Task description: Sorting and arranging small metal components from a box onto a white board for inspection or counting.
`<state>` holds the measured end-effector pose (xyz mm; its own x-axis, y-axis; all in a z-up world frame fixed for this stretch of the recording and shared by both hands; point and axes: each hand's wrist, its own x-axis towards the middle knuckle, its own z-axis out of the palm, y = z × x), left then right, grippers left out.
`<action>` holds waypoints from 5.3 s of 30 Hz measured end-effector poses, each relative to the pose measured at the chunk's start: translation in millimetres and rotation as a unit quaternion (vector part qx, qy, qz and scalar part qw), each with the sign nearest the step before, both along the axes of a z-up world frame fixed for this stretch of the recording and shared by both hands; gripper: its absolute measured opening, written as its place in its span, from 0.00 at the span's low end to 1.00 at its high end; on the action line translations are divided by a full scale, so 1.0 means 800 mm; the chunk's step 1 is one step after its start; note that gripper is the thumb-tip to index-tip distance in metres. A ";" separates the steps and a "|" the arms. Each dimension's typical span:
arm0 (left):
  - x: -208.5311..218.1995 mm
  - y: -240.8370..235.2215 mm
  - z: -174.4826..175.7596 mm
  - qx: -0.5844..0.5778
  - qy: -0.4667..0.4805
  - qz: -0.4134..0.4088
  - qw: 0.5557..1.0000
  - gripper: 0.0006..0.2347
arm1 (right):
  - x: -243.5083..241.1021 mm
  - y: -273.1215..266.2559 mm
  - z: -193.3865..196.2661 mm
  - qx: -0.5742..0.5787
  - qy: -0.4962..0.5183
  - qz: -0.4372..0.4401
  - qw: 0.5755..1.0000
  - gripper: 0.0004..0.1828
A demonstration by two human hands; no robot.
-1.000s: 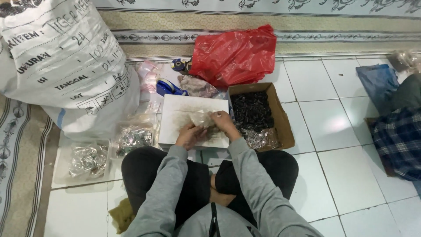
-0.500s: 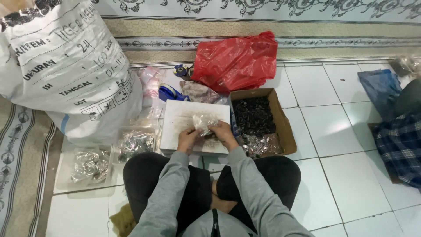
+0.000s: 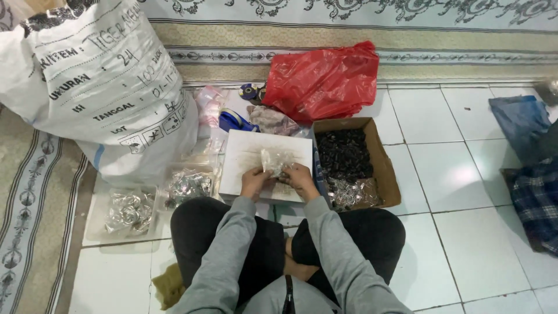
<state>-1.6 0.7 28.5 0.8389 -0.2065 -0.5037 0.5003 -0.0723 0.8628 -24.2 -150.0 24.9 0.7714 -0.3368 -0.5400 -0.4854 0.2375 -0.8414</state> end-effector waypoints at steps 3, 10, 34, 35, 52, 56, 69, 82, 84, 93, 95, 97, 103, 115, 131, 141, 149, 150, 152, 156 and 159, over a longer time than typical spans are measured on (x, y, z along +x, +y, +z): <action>-0.002 0.003 0.005 -0.015 0.013 0.026 0.999 0.23 | 0.008 -0.018 -0.063 0.092 -0.048 -0.072 0.992 0.31; 0.004 0.013 -0.001 -0.024 0.003 0.045 0.999 0.22 | 0.008 -0.008 -0.055 0.119 -0.066 -0.087 0.987 0.23; 0.001 0.253 0.098 -0.090 -0.105 0.269 0.953 0.25 | 0.084 0.235 0.096 0.116 -0.126 0.139 0.975 0.24; -0.002 0.274 0.087 -0.086 -0.104 0.286 0.949 0.25 | 0.085 0.254 0.095 0.103 -0.118 0.161 0.974 0.23; -0.040 0.516 -0.046 0.078 -0.053 0.367 0.925 0.17 | 0.035 0.458 0.062 -0.062 -0.072 0.403 0.910 0.26; -0.036 0.522 -0.042 0.073 -0.048 0.354 0.931 0.17 | 0.036 0.453 0.065 -0.064 -0.072 0.417 0.904 0.25; -0.029 0.524 -0.058 0.107 -0.017 0.311 0.944 0.17 | 0.027 0.446 0.067 -0.191 -0.066 0.491 0.847 0.26; -0.037 0.456 0.007 0.565 -0.043 0.104 0.817 0.18 | 0.015 0.438 0.082 -0.205 -0.111 0.484 0.844 0.28; -0.066 0.407 0.057 0.615 -0.158 0.086 0.768 0.25 | 0.008 0.438 0.105 -0.201 -0.137 0.488 0.838 0.27; -0.049 0.435 -0.094 0.669 -0.014 -0.089 0.737 0.37 | -0.015 0.419 0.134 -0.080 -0.271 0.325 0.903 0.19; -0.042 0.425 -0.060 0.652 -0.044 -0.069 0.754 0.37 | -0.021 0.393 0.147 -0.067 -0.278 0.302 0.910 0.19; -0.031 0.409 -0.032 0.632 -0.074 -0.049 0.770 0.36 | -0.020 0.353 0.143 -0.054 -0.286 0.278 0.915 0.18; 0.011 0.303 0.075 0.526 -0.273 -0.060 0.803 0.30 | -0.019 0.163 0.100 -0.288 -0.292 0.240 0.880 0.15; -0.010 -0.014 0.033 0.469 -0.353 -0.359 0.726 0.28 | -0.114 -0.085 0.074 -0.488 -0.127 0.359 0.785 0.19; -0.034 -0.039 0.007 0.461 -0.402 -0.278 0.740 0.29 | -0.049 -0.303 -0.039 -0.392 0.106 0.144 0.903 0.26; -0.025 -0.041 -0.011 0.444 -0.384 -0.276 0.761 0.31 | -0.034 -0.274 -0.017 -0.503 0.130 0.225 0.825 0.17; -0.025 -0.038 0.001 0.430 -0.371 -0.282 0.773 0.30 | -0.039 -0.264 -0.001 -0.477 0.110 0.197 0.849 0.16; -0.025 -0.037 0.001 0.429 -0.368 -0.286 0.774 0.30 | -0.039 -0.266 -0.009 -0.476 0.109 0.191 0.851 0.15; -0.025 -0.037 0.001 0.430 -0.370 -0.286 0.772 0.30 | -0.038 -0.270 -0.020 -0.473 0.107 0.175 0.857 0.14; -0.024 -0.033 0.003 0.426 -0.373 -0.286 0.773 0.30 | -0.042 -0.283 -0.034 -0.375 0.035 0.079 0.923 0.13; -0.028 -0.033 0.012 0.386 -0.377 -0.255 0.802 0.26 | -0.028 -0.341 -0.141 -0.208 -0.037 -0.017 0.977 0.16</action>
